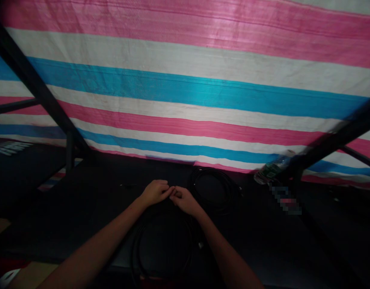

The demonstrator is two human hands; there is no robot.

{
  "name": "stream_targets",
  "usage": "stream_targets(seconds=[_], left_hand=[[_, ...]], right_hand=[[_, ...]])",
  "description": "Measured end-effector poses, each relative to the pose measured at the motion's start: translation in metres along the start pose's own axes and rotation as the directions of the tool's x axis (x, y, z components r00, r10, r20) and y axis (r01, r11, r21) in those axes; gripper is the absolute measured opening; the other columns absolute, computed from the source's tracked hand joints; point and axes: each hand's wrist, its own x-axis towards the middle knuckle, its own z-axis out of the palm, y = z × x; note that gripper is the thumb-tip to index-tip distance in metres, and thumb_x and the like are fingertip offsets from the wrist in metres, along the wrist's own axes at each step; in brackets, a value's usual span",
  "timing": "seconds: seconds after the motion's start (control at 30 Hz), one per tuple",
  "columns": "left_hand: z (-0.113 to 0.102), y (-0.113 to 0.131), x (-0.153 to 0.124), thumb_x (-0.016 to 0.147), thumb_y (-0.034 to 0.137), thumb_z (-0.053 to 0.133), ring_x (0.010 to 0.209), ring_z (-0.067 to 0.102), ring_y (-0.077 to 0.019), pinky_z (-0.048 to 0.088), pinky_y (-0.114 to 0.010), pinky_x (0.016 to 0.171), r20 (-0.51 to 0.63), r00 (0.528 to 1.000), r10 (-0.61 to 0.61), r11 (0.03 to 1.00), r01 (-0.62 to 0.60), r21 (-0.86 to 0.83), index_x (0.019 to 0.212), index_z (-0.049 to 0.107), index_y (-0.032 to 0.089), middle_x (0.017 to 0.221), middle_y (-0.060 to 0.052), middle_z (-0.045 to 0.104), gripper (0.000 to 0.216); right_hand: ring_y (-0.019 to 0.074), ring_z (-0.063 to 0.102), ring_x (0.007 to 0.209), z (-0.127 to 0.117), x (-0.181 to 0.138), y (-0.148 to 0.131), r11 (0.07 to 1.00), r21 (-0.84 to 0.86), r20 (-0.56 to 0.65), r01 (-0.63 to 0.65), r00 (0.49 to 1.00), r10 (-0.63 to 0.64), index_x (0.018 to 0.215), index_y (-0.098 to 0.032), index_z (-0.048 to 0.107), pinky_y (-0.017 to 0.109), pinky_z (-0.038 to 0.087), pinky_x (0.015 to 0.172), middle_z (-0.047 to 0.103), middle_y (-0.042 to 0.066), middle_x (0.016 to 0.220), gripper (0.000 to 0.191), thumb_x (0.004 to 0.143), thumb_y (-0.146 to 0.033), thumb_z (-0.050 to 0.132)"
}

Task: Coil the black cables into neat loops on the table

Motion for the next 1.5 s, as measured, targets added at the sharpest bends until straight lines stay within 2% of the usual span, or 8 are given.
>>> stream_targets(seconds=[0.17,0.33,0.53,0.63,0.77,1.0,1.2,1.5], left_hand=[[-0.005,-0.004,-0.001,0.099,0.043,0.033,0.053,0.046,-0.0118,0.027,-0.028,0.055,0.038,0.999,-0.009,0.996,0.012,-0.093,0.055,0.059,0.017,0.056,-0.003,0.055,0.057],[-0.016,-0.024,-0.005,0.094,0.048,0.041,0.044,0.031,-0.0086,0.020,-0.027,0.049,0.080,0.988,-0.132,0.970,0.146,-0.195,0.049,0.046,0.017,0.046,0.003,0.039,0.055],[-0.028,-0.052,-0.011,0.092,0.053,0.044,0.046,0.030,-0.0083,0.019,-0.026,0.048,0.078,0.967,-0.243,0.943,0.254,-0.217,0.050,0.044,0.016,0.047,0.004,0.037,0.055],[-0.022,-0.047,-0.010,0.093,0.051,0.044,0.047,0.038,-0.0098,0.020,-0.026,0.050,0.095,0.975,-0.199,0.966,0.212,-0.147,0.055,0.053,0.016,0.050,0.002,0.048,0.052],[-0.010,-0.027,-0.006,0.096,0.049,0.039,0.052,0.048,-0.0129,0.022,-0.027,0.054,0.051,0.992,-0.118,0.991,0.121,-0.053,0.061,0.062,0.017,0.055,-0.002,0.058,0.052],[0.002,0.000,-0.003,0.099,0.038,0.041,0.071,0.059,-0.0156,0.032,-0.025,0.062,0.018,0.997,0.076,0.997,-0.075,-0.029,0.077,0.067,0.017,0.075,-0.005,0.066,0.039],[0.000,-0.008,-0.003,0.099,0.039,0.040,0.057,0.051,-0.0120,0.026,-0.026,0.056,-0.023,0.994,0.103,0.994,-0.104,-0.026,0.063,0.060,0.016,0.061,-0.002,0.059,0.047],[-0.030,-0.066,-0.013,0.095,0.049,0.042,0.044,0.031,-0.0072,0.019,-0.026,0.050,-0.041,0.981,-0.191,0.960,0.178,-0.215,0.049,0.041,0.016,0.047,0.005,0.033,0.056]], right_hand=[[0.0046,0.038,0.042,0.001,-0.005,-0.008,0.994,0.026,0.165,-0.106,0.981,0.100,0.080,-0.017,0.057,0.018,0.027,0.039,0.052,-0.005,0.062,0.022,0.083,-0.038,0.062],[0.0051,0.042,0.047,-0.010,-0.007,-0.010,0.993,0.021,0.214,-0.116,0.971,0.109,0.106,-0.016,0.068,0.017,0.031,0.041,0.053,-0.004,0.066,0.034,0.083,-0.041,0.065],[0.0045,0.045,0.048,-0.018,-0.009,-0.010,0.982,-0.017,0.262,-0.189,0.947,0.187,0.105,-0.014,0.072,0.015,0.032,0.041,0.057,-0.002,0.067,0.033,0.081,-0.037,0.065],[0.0035,0.042,0.043,-0.014,-0.009,-0.005,0.976,-0.053,0.252,-0.209,0.943,0.216,0.099,-0.013,0.072,0.015,0.030,0.038,0.056,-0.004,0.062,0.027,0.080,-0.031,0.064],[0.0032,0.038,0.040,-0.009,-0.005,0.002,0.990,-0.032,0.085,-0.134,0.987,0.136,0.097,-0.013,0.068,0.016,0.027,0.037,0.053,-0.005,0.062,0.024,0.081,-0.030,0.060],[0.0036,0.034,0.038,0.000,0.000,0.002,0.991,0.104,-0.099,-0.089,0.990,0.100,0.077,-0.019,0.051,0.017,0.024,0.035,0.046,-0.009,0.056,0.023,0.082,-0.039,0.061],[0.0026,0.034,0.038,-0.001,-0.002,0.000,0.974,0.220,0.018,-0.062,0.998,0.060,0.083,-0.018,0.054,0.017,0.023,0.035,0.051,-0.007,0.062,0.028,0.081,-0.043,0.067],[0.0017,0.034,0.038,-0.023,-0.006,0.003,0.960,0.208,0.204,-0.187,0.968,0.145,0.100,-0.015,0.064,0.017,0.021,0.034,0.052,-0.007,0.063,0.034,0.078,-0.040,0.072]])
